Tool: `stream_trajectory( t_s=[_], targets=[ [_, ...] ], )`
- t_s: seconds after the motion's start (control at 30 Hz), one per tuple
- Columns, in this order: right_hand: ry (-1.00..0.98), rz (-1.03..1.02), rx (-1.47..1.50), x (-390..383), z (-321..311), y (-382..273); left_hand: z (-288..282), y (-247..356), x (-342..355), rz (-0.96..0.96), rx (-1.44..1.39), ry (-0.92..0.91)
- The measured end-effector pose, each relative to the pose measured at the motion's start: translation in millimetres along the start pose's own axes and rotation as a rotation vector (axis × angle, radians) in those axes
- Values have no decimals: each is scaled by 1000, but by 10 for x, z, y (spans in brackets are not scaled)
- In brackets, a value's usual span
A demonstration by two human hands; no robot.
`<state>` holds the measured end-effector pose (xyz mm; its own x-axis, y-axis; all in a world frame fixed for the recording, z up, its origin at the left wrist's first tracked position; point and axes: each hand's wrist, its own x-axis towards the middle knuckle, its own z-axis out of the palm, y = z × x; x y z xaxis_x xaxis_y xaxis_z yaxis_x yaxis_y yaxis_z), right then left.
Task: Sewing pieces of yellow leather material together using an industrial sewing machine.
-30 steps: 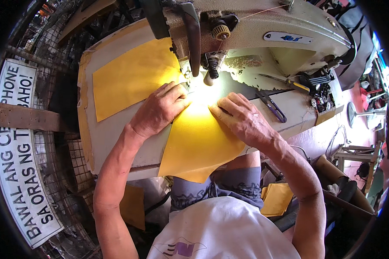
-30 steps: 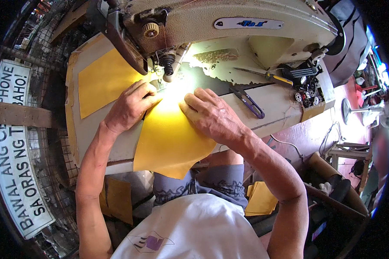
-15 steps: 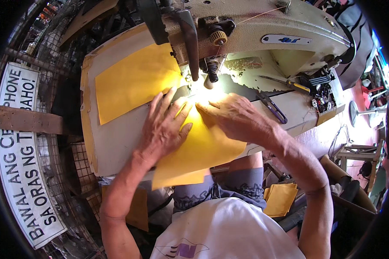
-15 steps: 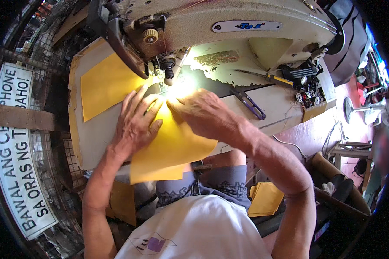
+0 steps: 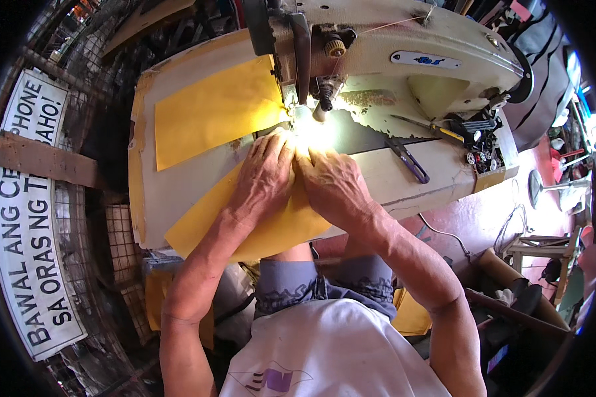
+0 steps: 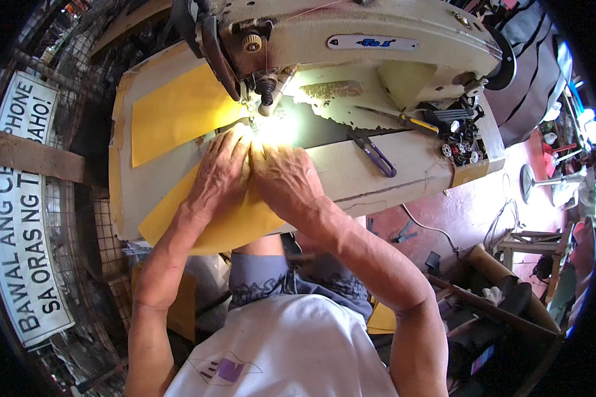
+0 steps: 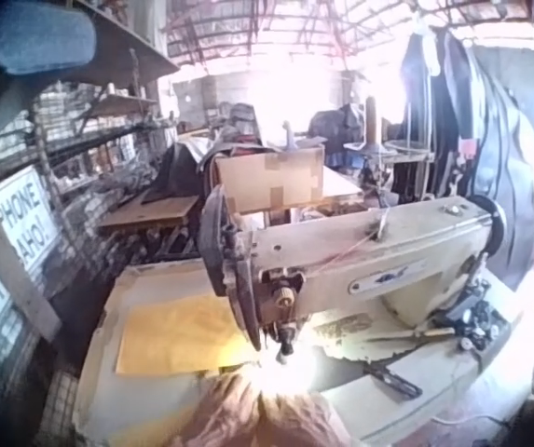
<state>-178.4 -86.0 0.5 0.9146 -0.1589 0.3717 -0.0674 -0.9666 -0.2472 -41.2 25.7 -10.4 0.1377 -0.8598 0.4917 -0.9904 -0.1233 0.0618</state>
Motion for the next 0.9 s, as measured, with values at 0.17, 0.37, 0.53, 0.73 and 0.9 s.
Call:
stream_trajectory(
  t_s=[0.17, 0.37, 0.53, 0.73, 0.9],
  targets=[
    [-69, 137, 111, -424, -230, -1, -5, 129, -15, -65, 61, -41],
    [5, -8, -95, -652, -309, -3, 91, 243, 63, -227, 97, 48],
    [-154, 9, -123, -613, -385, -9, 185, 297, 38, -288, 162, 80],
    [-130, 11, -106, -603, -344, 23, 192, 329, 14, -321, 188, 77],
    [-164, 17, -95, -604, -380, -4, 157, 363, 14, -279, 262, 21]
  ],
)
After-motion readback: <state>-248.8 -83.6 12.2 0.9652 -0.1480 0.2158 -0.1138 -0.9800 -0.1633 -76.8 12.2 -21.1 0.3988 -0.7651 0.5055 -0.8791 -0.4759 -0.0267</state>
